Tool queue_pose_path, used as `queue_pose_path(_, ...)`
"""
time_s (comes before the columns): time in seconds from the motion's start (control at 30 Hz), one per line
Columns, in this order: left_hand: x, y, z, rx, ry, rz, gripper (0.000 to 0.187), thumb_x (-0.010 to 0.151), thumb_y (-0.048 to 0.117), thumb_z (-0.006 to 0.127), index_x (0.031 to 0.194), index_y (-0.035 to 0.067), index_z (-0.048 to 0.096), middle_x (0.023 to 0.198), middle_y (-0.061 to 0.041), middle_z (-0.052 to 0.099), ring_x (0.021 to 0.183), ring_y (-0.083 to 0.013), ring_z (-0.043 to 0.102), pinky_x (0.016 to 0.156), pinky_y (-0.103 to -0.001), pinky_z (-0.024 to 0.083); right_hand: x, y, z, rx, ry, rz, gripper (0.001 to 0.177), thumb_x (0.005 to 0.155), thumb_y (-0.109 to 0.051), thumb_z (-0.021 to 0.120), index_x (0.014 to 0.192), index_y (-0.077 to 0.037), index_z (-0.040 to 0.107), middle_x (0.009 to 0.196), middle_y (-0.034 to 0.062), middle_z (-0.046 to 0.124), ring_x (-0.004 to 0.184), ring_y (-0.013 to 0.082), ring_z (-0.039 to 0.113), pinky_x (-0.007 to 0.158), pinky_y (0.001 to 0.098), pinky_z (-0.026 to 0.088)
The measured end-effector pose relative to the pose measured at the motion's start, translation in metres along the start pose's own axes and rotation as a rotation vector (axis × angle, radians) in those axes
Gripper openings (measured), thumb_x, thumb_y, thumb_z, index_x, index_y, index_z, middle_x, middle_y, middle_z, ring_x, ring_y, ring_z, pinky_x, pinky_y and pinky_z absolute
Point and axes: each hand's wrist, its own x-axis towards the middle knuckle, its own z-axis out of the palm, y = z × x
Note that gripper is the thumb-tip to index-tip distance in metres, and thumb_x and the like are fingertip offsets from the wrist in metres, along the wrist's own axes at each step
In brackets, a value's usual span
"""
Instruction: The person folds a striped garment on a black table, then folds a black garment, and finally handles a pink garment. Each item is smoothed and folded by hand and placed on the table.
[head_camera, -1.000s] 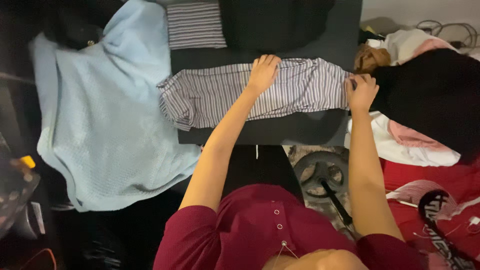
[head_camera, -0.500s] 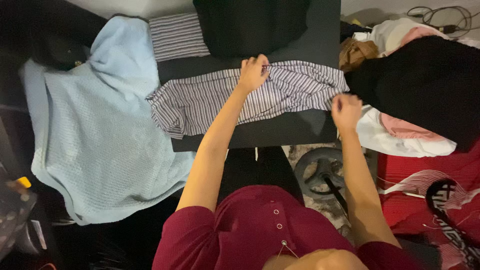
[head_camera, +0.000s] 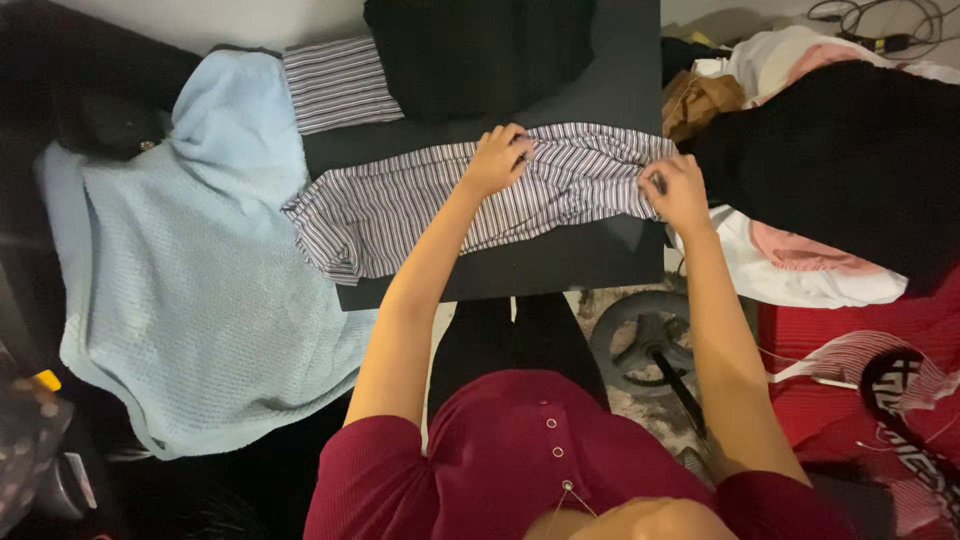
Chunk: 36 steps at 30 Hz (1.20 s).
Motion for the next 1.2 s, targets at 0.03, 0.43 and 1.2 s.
queue_pose_path(0.03,0.001,-0.001,-0.002,-0.039,0.001,-0.019,0.019,0.085,0.018,0.074,0.103,0.019,0.069,0.125,-0.007,0.062,0.113,-0.0299,0.057,0.094,-0.044,0.042,-0.004,0.008,0.001,0.066,0.093,-0.04,0.014,0.09,-0.013,0.079,0.098,-0.01,0.068,0.104,0.0089,0.067,0.106,0.0325,0.058,0.095,0.0432,0.048)
queue_pose_path(0.43,0.049,-0.001,0.038,-0.058,0.117,-0.318,0.011,0.097,0.023,0.066,0.103,0.013,0.063,0.099,-0.006,0.072,0.097,-0.0306,0.067,0.087,-0.048,0.047,0.017,0.092,0.035,0.279,0.436,0.284,0.024,0.1,-0.005,0.074,0.122,-0.003,0.065,0.088,0.0051,0.059,0.08,0.0165,0.055,0.077,0.0328,0.049)
queue_pose_path(1.2,0.085,0.016,0.021,-0.439,-0.464,-0.172,0.063,0.083,0.046,0.086,0.128,0.01,0.06,0.125,-0.019,0.066,0.118,-0.0341,0.065,0.101,-0.043,0.052,0.058,-0.026,-0.05,0.387,0.311,-0.03,0.02,0.102,-0.009,0.077,0.112,0.001,0.063,0.098,0.0106,0.065,0.091,0.0162,0.062,0.086,0.0311,0.051)
